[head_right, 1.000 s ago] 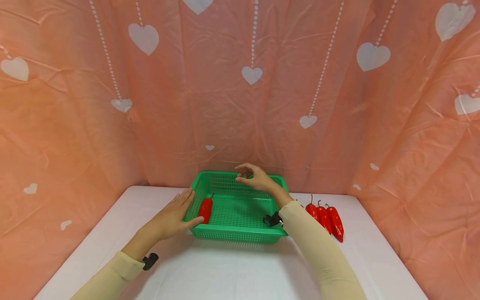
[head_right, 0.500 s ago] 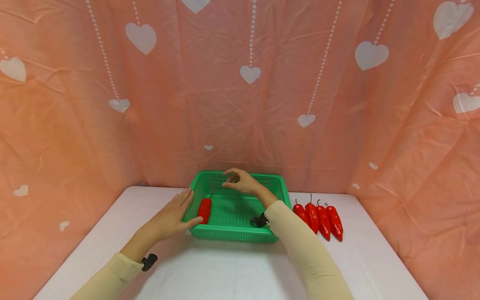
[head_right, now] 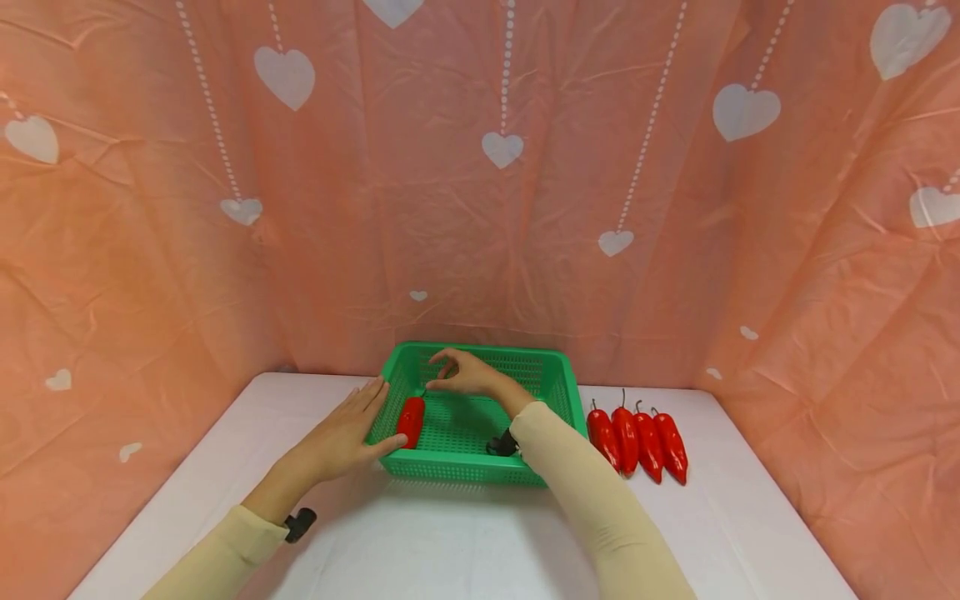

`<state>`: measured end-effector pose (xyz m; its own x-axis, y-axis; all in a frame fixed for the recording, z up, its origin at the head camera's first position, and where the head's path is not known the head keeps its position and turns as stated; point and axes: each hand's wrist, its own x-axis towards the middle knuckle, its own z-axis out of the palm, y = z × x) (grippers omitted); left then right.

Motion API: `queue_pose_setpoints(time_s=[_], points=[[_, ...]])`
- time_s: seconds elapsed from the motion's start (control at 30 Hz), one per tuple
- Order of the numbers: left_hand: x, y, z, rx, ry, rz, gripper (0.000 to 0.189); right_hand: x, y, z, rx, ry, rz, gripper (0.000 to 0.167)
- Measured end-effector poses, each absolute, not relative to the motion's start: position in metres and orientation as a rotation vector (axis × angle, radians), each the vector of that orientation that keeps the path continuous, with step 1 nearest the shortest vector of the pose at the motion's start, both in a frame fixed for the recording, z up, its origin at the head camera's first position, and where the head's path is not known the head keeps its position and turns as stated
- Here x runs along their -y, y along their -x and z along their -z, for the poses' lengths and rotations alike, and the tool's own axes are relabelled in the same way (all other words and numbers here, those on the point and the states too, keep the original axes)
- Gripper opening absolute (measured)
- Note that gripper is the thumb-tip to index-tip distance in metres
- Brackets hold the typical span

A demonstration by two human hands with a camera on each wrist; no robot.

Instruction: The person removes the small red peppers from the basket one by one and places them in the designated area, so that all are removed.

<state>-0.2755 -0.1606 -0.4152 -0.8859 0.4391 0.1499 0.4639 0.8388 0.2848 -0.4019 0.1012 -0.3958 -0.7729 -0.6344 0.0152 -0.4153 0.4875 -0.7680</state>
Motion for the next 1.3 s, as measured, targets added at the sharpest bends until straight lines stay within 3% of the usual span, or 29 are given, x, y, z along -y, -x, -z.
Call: queue_pose_setpoints(time_s=[0.3,0.7,1.3], points=[[0.160,0.277,0.416,2.936,0.723,0.486,0.109,-0.088,0.400,0.398,-2.479,0.862,0.981,0.056],[0.160,0.276,0.416,2.922,0.728,0.513,0.108,-0.068,0.394,0.398,-2.413,0.739,0.807,0.072],[0.161,0.279,0.419,2.926,0.727,0.519,0.112,-0.058,0.389,0.401,-2.392,0.712,0.724,0.074]])
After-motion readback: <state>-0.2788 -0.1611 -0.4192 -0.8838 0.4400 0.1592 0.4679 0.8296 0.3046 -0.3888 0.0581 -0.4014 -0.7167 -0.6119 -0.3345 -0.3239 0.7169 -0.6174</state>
